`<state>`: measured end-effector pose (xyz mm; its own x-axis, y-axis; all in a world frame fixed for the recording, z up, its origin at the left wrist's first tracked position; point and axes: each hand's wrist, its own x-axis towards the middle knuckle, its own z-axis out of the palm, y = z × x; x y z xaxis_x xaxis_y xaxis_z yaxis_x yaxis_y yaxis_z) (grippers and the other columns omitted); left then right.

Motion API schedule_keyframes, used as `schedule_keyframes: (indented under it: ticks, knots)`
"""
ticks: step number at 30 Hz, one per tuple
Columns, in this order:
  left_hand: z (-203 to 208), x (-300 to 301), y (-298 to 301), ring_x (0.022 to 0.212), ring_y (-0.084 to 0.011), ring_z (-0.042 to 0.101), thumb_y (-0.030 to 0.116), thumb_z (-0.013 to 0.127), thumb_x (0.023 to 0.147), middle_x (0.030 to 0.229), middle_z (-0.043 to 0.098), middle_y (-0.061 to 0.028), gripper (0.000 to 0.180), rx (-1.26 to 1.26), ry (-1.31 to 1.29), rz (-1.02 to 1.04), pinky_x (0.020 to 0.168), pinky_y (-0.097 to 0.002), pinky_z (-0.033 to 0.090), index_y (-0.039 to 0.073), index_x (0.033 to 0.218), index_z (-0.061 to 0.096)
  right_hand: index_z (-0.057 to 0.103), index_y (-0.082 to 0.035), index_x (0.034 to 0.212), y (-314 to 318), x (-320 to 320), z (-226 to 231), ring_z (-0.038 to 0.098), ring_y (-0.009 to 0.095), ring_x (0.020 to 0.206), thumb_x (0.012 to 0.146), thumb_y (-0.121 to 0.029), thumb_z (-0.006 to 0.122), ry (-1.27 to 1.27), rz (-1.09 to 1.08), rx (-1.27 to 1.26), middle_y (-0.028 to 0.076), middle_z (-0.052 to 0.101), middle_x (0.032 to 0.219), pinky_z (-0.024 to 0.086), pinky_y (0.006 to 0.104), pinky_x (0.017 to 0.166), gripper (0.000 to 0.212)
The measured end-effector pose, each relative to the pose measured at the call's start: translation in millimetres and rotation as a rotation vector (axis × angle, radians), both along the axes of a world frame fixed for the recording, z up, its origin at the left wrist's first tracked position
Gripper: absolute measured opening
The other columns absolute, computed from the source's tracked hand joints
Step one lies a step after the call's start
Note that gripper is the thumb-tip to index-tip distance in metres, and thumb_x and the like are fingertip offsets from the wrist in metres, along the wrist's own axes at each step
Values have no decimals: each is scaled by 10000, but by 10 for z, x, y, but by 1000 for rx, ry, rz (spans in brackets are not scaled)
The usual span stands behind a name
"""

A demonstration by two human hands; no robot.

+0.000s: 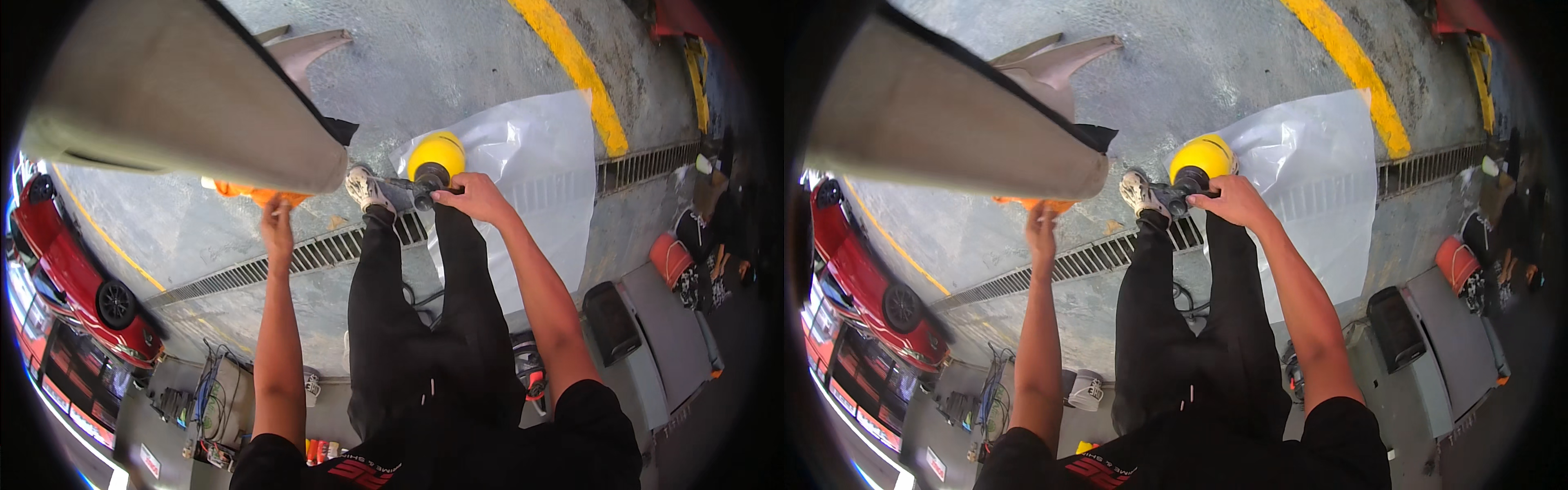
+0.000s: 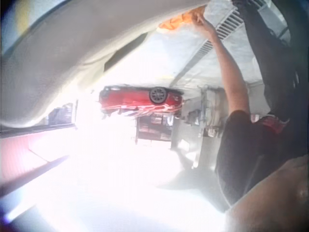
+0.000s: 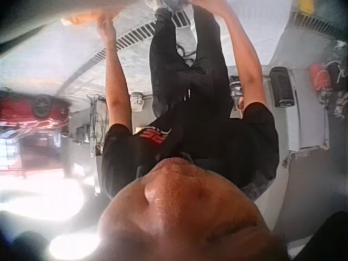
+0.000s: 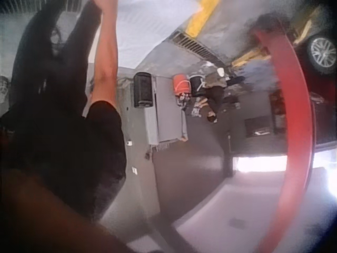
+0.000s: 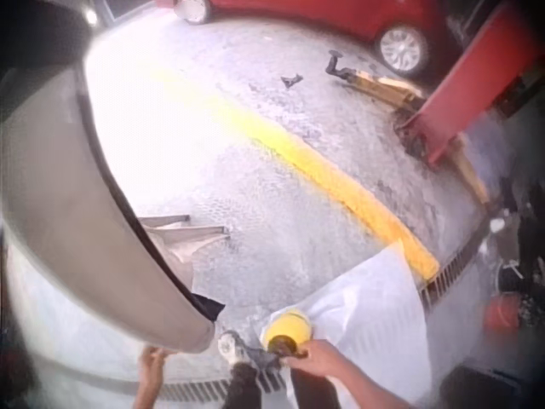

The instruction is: The person sprays a beige plastic car part with a yellow spray bottle and wipes it with an orange microfiber cloth. They then flip the part and clean the black underside, continuing to wipe both sides thoroughly.

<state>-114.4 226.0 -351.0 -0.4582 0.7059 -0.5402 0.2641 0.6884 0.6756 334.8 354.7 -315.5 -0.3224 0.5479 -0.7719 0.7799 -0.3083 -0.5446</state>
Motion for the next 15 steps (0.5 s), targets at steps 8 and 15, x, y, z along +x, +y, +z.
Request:
schedule_keyframes:
  ticks: [8,15]
  knots:
    - [-936,-937,56,1239,-308,587,388,671,1015,1363,638,-202,598,320,288,-218,1053,-446,462,-48,1413,570,712,39,980,218,-295,-1188,665,366,942,823,-550,794,232,62,-25,234,688,988,509,438,819,615]
    - [-745,-644,182,1289,-303,566,300,657,999,1420,596,-184,618,-6,386,-205,1099,-430,440,-32,1490,481,731,-6,1052,463,-137,-2538,646,371,1020,735,-429,861,271,249,225,189,658,1046,512,448,869,544]
